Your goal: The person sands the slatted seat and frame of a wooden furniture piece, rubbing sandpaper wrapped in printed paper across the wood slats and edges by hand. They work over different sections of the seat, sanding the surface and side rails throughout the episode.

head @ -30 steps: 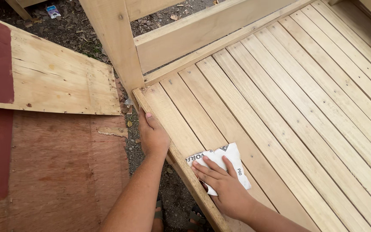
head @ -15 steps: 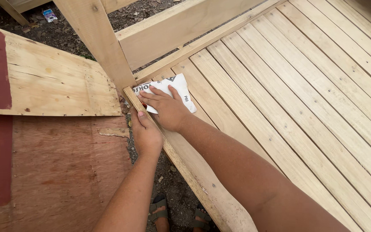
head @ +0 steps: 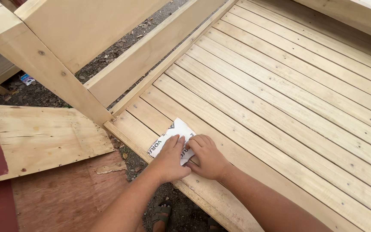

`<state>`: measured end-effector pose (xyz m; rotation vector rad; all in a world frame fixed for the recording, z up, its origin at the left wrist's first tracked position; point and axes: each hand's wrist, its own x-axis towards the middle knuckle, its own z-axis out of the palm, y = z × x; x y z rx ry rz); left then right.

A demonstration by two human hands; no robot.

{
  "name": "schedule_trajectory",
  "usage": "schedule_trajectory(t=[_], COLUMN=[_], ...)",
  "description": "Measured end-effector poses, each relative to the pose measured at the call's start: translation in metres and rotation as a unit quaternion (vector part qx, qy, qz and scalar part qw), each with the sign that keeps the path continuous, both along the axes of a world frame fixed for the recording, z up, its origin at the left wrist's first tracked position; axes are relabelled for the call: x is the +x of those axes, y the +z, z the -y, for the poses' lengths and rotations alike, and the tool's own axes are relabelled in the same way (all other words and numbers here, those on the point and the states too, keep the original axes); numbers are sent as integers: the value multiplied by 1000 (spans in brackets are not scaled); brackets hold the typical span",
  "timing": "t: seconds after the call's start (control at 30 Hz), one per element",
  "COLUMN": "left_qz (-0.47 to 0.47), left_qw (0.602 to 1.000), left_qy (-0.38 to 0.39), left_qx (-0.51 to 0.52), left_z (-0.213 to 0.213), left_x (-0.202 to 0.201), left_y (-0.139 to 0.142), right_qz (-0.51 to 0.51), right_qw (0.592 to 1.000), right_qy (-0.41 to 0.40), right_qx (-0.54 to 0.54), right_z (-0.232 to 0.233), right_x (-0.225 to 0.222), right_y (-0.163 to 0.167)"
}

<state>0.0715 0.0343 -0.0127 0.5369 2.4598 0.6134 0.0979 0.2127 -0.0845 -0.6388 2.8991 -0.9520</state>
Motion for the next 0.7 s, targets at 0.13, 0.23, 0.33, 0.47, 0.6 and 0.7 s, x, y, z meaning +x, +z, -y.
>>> schedule_trajectory(t=[0.13, 0.23, 0.33, 0.47, 0.6, 0.7], left_qz=[-37, -84, -201, -206, -160, -257], left_qw=[984, 977, 934, 883, 873, 862], left_qy=[-60, -121, -279, -413, -398, -424], left_qx=[-162, -154, -95, -91, -231, -103], left_z=[-33, -23, 13, 72, 100, 100], left_x=[-2, -9, -40, -105, -150, -159], left_y=[-26, -56, -64, -34, -25, -42], right_qz=[-5, 25, 33, 49, 71, 72], right_qw=[987, 941, 901, 874, 837, 806], right_qy=[-160, -338, -433, -474, -524, -560], right_qx=[2, -4, 16, 92, 145, 177], right_z=[-43, -53, -53, -54, -65, -68], right_x=[37, 55, 65, 75, 84, 84], right_y=[0, -12, -25, -36, -36, -36])
